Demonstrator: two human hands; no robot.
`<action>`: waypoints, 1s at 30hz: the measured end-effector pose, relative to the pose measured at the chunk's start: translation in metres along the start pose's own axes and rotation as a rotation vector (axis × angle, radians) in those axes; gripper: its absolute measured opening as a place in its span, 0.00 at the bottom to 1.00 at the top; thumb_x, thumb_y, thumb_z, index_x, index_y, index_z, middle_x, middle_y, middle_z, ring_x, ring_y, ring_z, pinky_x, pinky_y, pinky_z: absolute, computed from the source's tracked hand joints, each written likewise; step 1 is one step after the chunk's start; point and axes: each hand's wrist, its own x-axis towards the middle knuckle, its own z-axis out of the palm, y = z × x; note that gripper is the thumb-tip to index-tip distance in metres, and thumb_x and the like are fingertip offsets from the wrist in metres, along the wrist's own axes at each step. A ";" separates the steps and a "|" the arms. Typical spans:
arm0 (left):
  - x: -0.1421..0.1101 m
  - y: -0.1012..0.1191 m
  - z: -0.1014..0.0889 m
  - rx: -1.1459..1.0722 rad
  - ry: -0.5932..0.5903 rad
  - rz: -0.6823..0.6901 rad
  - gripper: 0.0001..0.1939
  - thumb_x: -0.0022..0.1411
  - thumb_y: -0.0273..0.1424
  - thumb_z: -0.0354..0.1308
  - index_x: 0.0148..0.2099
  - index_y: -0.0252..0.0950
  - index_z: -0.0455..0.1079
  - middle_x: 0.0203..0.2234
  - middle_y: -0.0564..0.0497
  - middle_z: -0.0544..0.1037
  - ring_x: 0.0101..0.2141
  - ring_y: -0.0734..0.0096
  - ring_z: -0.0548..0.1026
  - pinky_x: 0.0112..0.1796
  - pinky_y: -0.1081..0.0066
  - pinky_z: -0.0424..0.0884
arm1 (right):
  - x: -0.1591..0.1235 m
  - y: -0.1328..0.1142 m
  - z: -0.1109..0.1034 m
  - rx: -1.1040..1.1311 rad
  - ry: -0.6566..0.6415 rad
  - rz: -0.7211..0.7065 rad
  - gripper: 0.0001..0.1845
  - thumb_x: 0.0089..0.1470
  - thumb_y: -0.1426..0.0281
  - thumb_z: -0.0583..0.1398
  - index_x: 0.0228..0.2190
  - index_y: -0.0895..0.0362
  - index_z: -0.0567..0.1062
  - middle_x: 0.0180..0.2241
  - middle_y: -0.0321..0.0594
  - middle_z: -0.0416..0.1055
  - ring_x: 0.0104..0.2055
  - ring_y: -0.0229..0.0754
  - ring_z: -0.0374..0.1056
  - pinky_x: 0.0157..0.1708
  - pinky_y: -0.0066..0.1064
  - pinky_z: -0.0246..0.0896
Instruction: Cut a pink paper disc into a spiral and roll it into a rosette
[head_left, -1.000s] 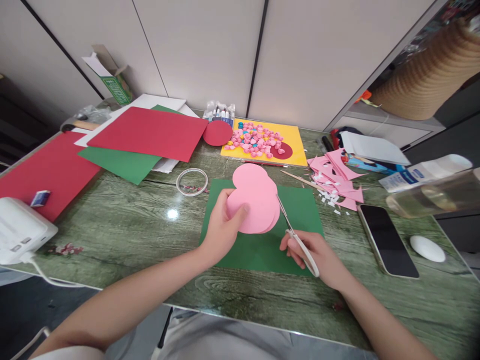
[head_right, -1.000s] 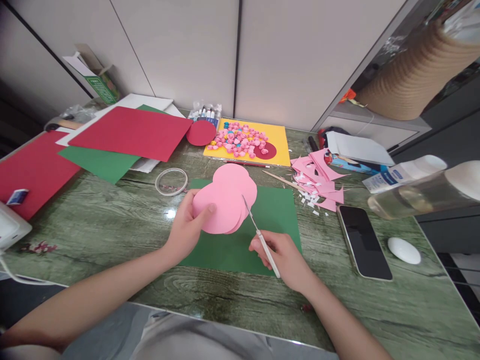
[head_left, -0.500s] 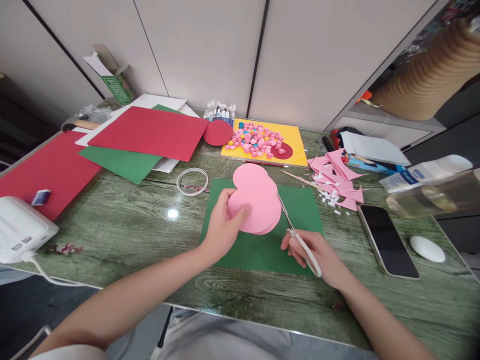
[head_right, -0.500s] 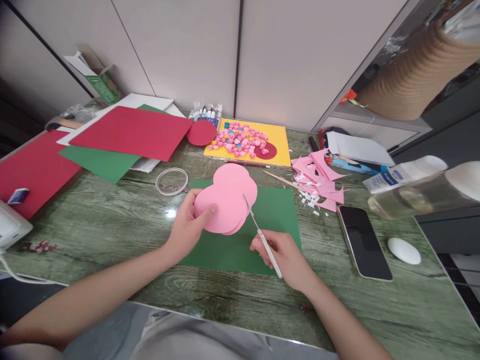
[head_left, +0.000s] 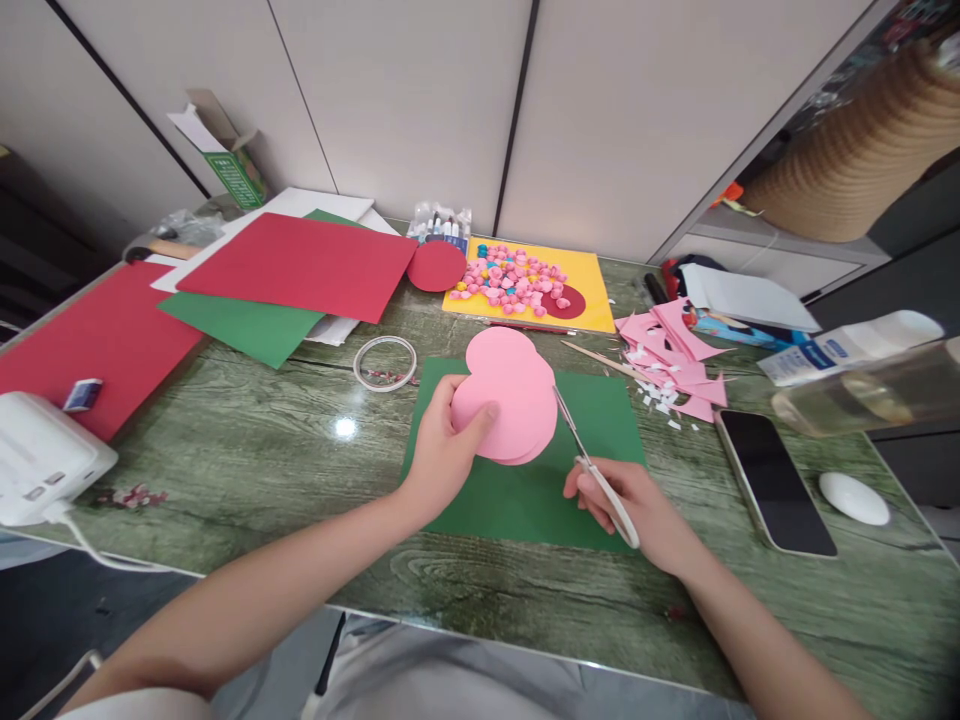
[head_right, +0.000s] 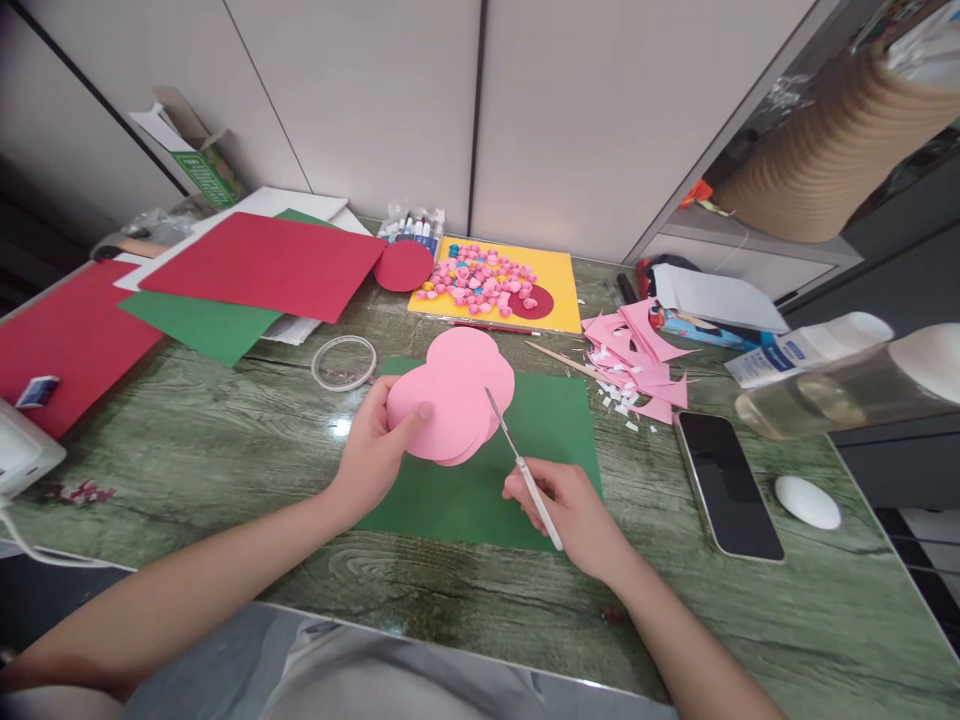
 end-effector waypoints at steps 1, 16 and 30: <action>0.000 0.000 0.000 -0.007 0.001 0.001 0.12 0.58 0.36 0.59 0.41 0.38 0.64 0.36 0.51 0.70 0.37 0.68 0.68 0.37 0.72 0.65 | 0.000 0.000 0.000 0.027 0.014 -0.002 0.23 0.54 0.51 0.56 0.25 0.59 0.72 0.13 0.29 0.55 0.16 0.32 0.50 0.17 0.25 0.45; 0.002 0.004 0.000 -0.073 -0.097 -0.074 0.13 0.53 0.36 0.63 0.39 0.35 0.70 0.33 0.50 0.73 0.35 0.68 0.70 0.35 0.72 0.67 | 0.020 0.013 -0.086 0.544 0.289 -0.092 0.34 0.55 0.42 0.38 0.31 0.50 0.72 0.20 0.32 0.49 0.20 0.39 0.47 0.25 0.36 0.56; 0.000 0.009 0.000 0.045 -0.143 -0.065 0.13 0.56 0.36 0.59 0.42 0.36 0.68 0.39 0.50 0.74 0.41 0.65 0.71 0.38 0.72 0.67 | 0.017 0.008 -0.066 0.685 0.230 -0.069 0.34 0.58 0.45 0.41 0.38 0.54 0.76 0.24 0.37 0.57 0.26 0.40 0.57 0.32 0.36 0.62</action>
